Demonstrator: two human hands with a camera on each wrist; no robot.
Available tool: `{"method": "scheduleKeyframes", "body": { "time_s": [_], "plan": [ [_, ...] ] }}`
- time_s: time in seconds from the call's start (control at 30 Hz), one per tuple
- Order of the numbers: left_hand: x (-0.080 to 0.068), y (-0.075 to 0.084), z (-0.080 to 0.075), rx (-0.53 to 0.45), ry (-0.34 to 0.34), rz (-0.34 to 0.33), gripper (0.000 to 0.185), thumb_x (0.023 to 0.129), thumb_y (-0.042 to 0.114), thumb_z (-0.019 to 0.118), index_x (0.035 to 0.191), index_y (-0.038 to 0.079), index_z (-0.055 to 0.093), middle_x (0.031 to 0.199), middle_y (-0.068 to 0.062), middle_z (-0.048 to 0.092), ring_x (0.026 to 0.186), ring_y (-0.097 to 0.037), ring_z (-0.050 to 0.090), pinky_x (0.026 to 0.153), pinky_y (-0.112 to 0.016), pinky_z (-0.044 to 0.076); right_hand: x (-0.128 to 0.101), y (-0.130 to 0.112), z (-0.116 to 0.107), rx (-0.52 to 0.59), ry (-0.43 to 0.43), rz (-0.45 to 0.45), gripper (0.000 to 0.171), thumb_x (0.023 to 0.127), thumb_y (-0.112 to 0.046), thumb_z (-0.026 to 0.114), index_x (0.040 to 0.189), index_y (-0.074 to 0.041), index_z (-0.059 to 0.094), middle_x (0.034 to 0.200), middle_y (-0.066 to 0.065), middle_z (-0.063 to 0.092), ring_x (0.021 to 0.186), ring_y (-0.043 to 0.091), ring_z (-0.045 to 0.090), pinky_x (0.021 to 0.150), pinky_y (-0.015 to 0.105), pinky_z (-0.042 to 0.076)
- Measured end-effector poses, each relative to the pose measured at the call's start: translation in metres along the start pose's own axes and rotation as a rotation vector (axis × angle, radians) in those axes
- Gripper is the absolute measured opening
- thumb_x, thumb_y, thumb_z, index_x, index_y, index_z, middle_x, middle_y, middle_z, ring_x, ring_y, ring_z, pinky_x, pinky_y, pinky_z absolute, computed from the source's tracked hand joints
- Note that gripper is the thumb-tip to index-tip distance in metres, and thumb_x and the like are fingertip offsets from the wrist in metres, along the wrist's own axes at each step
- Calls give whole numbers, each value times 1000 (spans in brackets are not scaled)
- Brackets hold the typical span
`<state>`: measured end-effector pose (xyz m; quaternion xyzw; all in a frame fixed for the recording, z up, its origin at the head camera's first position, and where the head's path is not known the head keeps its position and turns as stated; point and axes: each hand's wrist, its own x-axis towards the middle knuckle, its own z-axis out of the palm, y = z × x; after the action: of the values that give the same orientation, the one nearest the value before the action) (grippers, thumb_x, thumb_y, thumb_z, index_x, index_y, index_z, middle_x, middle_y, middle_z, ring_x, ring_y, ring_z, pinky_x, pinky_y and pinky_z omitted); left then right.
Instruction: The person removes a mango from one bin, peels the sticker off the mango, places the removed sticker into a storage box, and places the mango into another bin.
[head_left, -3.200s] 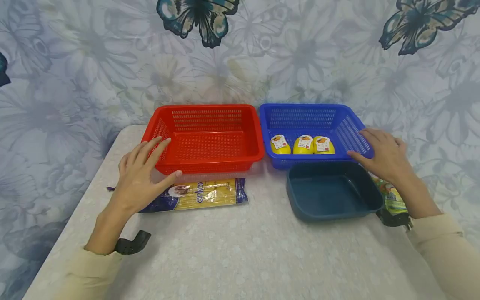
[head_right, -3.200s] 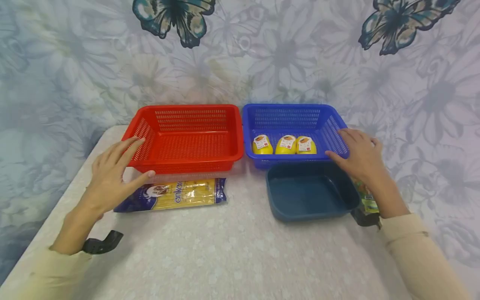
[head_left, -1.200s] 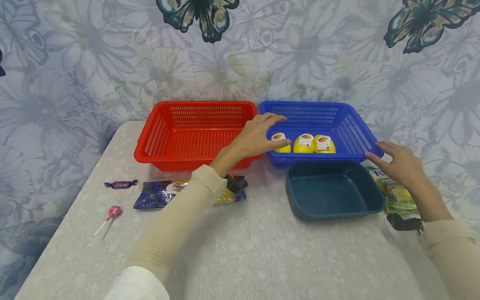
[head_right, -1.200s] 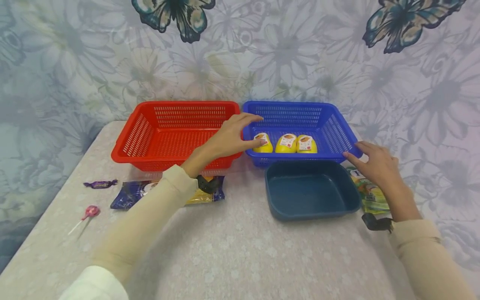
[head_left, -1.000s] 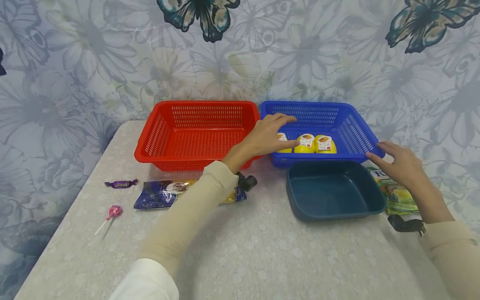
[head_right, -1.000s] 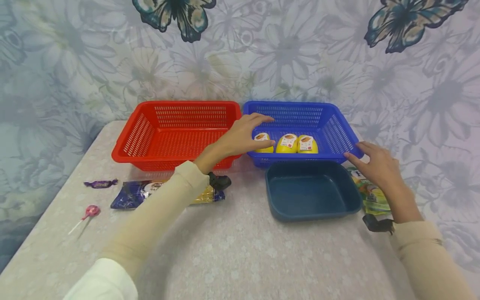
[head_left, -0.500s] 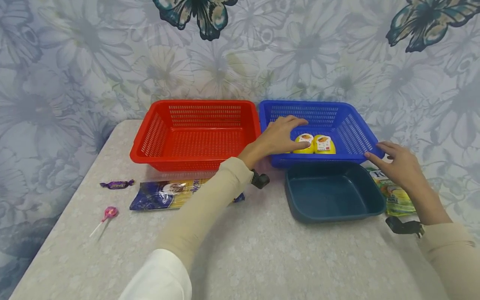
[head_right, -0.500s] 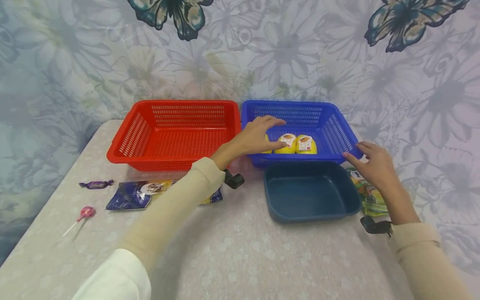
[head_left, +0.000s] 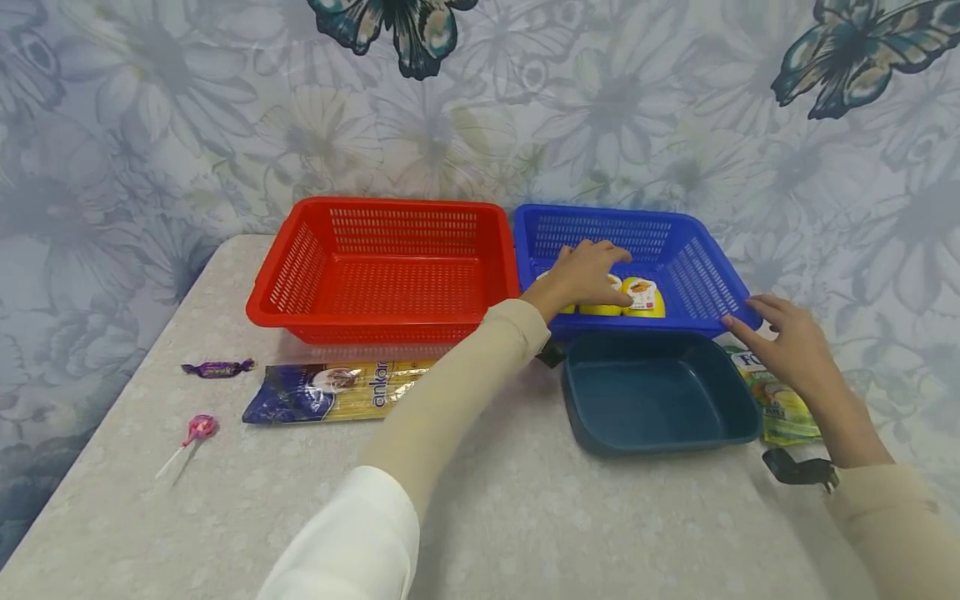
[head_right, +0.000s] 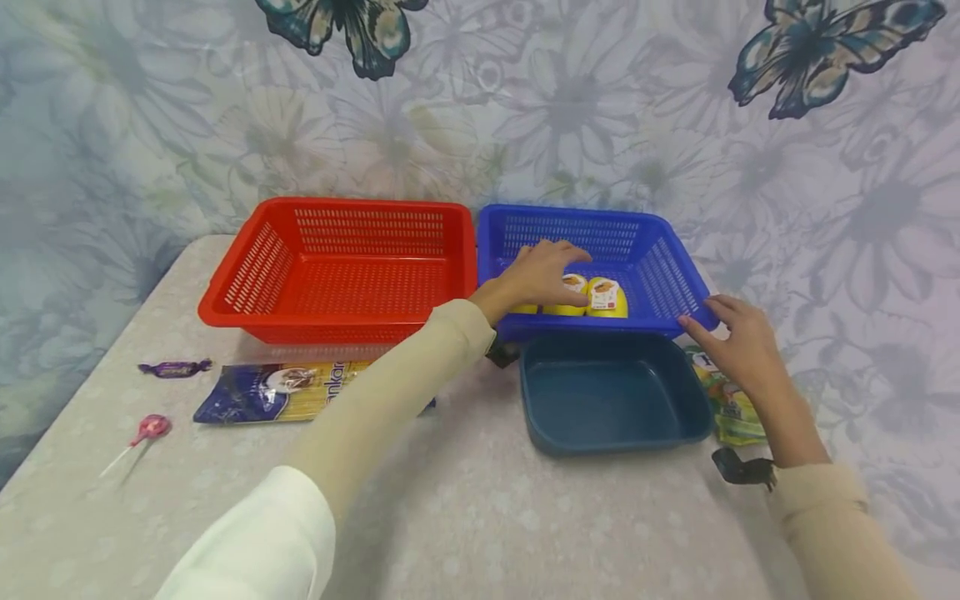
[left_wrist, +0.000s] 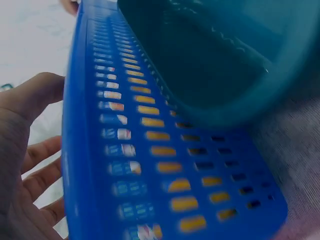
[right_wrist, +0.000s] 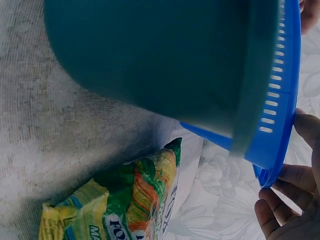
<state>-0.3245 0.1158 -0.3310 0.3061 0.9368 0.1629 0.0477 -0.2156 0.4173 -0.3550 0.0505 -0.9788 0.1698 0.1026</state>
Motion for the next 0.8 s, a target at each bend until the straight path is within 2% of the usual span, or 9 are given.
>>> {"method": "scheduleKeyframes", "body": {
  "time_s": [0.2, 0.33, 0.5, 0.63, 0.8],
  "plan": [
    [15, 12, 4, 60, -54, -12, 79, 85, 64, 68, 153, 38, 38, 156, 11, 35, 137, -17, 32, 112, -46, 21, -1, 1, -1, -12, 5, 19, 70, 101, -42, 57, 137, 17, 47, 142, 39, 40, 117, 58, 42, 90, 72, 37],
    [23, 13, 10, 87, -123, -45, 89, 82, 67, 68, 157, 38, 29, 160, 11, 28, 143, -19, 25, 116, -52, 14, -2, 1, 3, -14, 9, 21, 70, 100, -42, 58, 136, 17, 48, 141, 38, 41, 119, 58, 41, 91, 73, 37],
    [33, 17, 21, 109, -218, -72, 91, 85, 66, 65, 159, 39, 19, 163, 12, 20, 149, -19, 14, 119, -54, 5, -3, 1, 4, -13, 13, 12, 68, 100, -41, 58, 134, 17, 49, 140, 39, 42, 122, 59, 39, 91, 73, 36],
    [39, 21, 28, 113, -223, -68, 90, 88, 62, 64, 160, 37, 17, 164, 12, 19, 150, -19, 12, 119, -54, 3, -3, 1, 3, -14, 26, 3, 66, 100, -39, 60, 133, 18, 50, 139, 38, 43, 121, 59, 39, 87, 70, 40],
    [42, 18, 35, 99, -217, -90, 88, 90, 53, 66, 161, 33, 18, 163, 10, 22, 151, -19, 12, 120, -53, 3, -1, 0, 6, -1, 35, 7, 67, 99, -39, 61, 135, 17, 49, 140, 37, 43, 119, 57, 42, 85, 69, 44]
  ]
}}
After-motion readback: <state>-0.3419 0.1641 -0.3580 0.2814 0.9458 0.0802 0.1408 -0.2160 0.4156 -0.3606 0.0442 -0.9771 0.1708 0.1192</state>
